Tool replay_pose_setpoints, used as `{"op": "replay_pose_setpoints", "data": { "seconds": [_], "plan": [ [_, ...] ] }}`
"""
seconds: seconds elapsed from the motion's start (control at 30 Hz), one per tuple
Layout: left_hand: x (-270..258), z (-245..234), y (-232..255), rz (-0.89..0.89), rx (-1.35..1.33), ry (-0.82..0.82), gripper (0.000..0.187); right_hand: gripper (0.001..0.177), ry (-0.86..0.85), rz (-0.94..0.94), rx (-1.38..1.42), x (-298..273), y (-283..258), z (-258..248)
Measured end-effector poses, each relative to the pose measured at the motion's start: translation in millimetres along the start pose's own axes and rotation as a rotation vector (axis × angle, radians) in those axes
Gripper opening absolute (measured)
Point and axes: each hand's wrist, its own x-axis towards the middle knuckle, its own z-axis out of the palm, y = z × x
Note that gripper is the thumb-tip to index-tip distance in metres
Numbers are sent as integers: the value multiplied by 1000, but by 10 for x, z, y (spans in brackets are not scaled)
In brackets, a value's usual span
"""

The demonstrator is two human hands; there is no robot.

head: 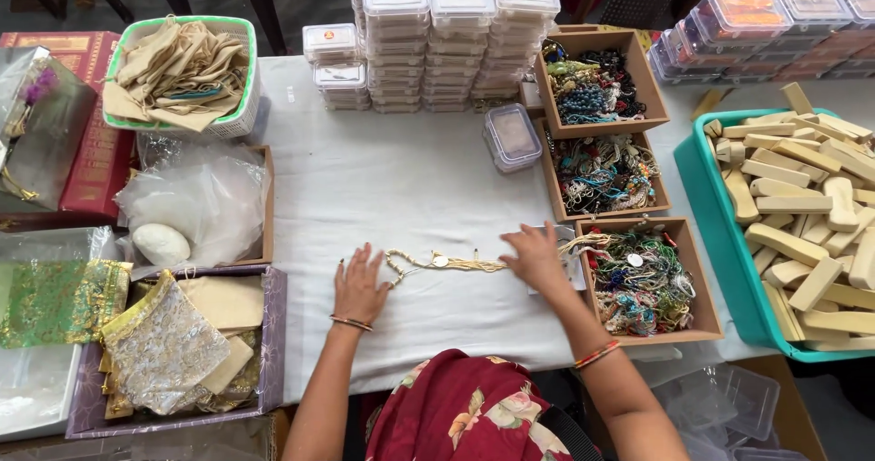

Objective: The person picks up a gold-colored chain from a small container, straightens it on the table, and folds it. They then place the chain into a small plastic bag, put the bag into a beige cloth pouch, and finally place the pouch into a clear plastic container.

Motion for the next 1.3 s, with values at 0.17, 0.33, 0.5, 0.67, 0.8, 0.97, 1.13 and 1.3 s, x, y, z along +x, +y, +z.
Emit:
{"op": "replay_pose_setpoints", "data": {
  "seconds": [0.17,0.33,0.5,0.67,0.8,0.97,1.13,1.3],
  "plan": [
    [97,229,73,13,11,-120,70,23,-235,-3,-47,-272,90,607],
    [154,660,-197,30,12,-58,64,18,7,423,486,-463,844,463],
    [150,676,-217,52,39,-24,62,13,655,574,763,-753,1468,-515],
    [53,460,-136,115,-57,37,70,20,744,758,455,-1043,1923,-701],
    [-101,49,120,128,-38,-53,71,25,737,834,-332,-1148,1956,-405],
    [-129,420,-5,191,-55,15,32,39,536,512,96,-730,917,258],
    [-196,490,-358,323,-149,188,32,22,204,-106,183,-435,-126,810],
    [-419,85,-635,79,-52,369,29,24,105,-183,60,-167,-290,1160]
  ]
}}
